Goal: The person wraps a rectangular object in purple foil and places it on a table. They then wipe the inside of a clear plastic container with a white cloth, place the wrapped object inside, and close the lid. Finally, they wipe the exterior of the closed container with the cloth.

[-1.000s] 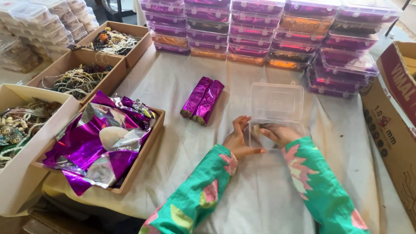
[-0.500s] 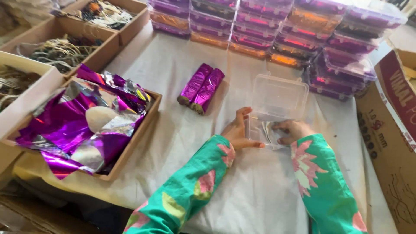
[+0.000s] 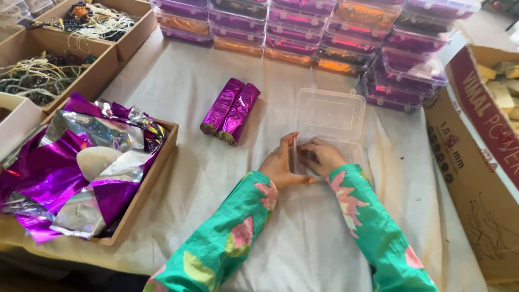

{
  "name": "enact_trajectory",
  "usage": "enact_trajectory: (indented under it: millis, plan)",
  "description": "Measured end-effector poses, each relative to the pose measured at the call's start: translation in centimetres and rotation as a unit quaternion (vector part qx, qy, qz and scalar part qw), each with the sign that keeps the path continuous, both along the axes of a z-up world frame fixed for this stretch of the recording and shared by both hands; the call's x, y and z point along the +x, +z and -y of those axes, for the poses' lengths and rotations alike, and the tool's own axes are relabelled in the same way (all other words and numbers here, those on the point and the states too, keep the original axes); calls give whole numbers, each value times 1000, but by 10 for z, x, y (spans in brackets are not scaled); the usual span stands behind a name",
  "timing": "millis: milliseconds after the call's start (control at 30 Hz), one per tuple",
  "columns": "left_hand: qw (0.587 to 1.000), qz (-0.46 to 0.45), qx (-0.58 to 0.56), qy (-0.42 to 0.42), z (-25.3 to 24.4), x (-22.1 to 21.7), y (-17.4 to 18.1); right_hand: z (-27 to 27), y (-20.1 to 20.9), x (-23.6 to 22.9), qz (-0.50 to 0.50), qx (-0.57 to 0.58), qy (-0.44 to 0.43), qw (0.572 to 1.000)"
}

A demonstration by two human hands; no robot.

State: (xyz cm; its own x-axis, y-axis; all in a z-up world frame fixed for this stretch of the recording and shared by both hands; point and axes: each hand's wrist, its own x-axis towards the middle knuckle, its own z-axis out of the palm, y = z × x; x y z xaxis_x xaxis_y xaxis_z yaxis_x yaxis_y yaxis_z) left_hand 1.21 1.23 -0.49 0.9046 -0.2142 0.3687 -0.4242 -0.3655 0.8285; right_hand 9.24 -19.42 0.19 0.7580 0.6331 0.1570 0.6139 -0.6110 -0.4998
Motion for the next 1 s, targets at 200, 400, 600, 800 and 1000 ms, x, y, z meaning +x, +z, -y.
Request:
enact_trajectory:
  millis: [200, 400, 600, 800, 1000]
  plan:
    - [997, -76, -5, -9, 2, -10, 19, -3, 9, -17, 107, -13, 35, 994]
    - [999, 3, 34, 12, 1, 4, -9, 25, 26, -19, 103, -194, -38, 975]
    - [998, 4, 55, 15, 3, 2, -4, 41, 31, -13, -22, -346, -186, 919]
    - [997, 21, 69, 22, 4, 5, -12, 38, 34, -13, -4, -338, -188, 922]
    - [999, 4, 48, 11, 2, 1, -4, 48, 21, -3, -4, -248, -154, 957]
